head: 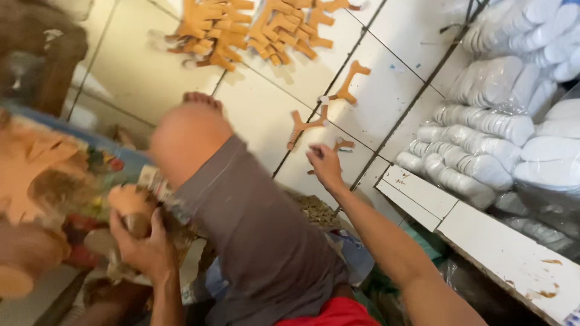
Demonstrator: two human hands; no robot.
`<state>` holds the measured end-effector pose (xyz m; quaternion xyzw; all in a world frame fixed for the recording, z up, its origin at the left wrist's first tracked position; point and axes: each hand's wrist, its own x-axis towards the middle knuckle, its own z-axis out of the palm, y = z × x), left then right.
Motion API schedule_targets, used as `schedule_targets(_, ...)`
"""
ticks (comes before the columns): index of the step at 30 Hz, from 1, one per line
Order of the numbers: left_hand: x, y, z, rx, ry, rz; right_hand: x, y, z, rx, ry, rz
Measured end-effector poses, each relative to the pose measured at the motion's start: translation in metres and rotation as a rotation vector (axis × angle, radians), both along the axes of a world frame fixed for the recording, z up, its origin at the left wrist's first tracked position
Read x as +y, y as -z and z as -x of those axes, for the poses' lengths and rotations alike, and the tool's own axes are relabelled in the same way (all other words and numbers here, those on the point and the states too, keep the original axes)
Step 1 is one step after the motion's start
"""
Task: The person is assembling shoes by hand. They wrap a pre-cut piece of material around a shoe last, securing it in place. The person repeats this process with multiple shoe lasts.
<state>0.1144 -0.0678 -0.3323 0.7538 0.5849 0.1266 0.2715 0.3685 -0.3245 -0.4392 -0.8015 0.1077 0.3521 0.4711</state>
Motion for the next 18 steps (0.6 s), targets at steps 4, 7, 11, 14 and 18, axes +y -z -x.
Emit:
schedule_targets(4,-0.002,0.01,-0.004,0.064,0.037,0.009,-0.051,0.044,0.0,-0.21,-0.282,0.345)
schedule_targets(7,-0.001,0.006,0.008,0.23,0.272,-0.217,-0.065,0.063,0.003,-0.337,-0.674,0.507)
schedule_targets(11,-0.011,-0.01,0.028,0.265,0.269,-0.159,-0.065,0.093,-0.002,-0.574,-1.072,0.56)
schedule_targets(14,-0.013,-0.02,0.031,0.208,0.062,-0.115,-0.06,0.11,-0.015,-0.543,-1.227,0.583)
schedule_targets(18,-0.014,-0.051,0.021,0.028,-0.086,-0.103,-0.044,0.09,-0.037,-0.046,-0.898,0.506)
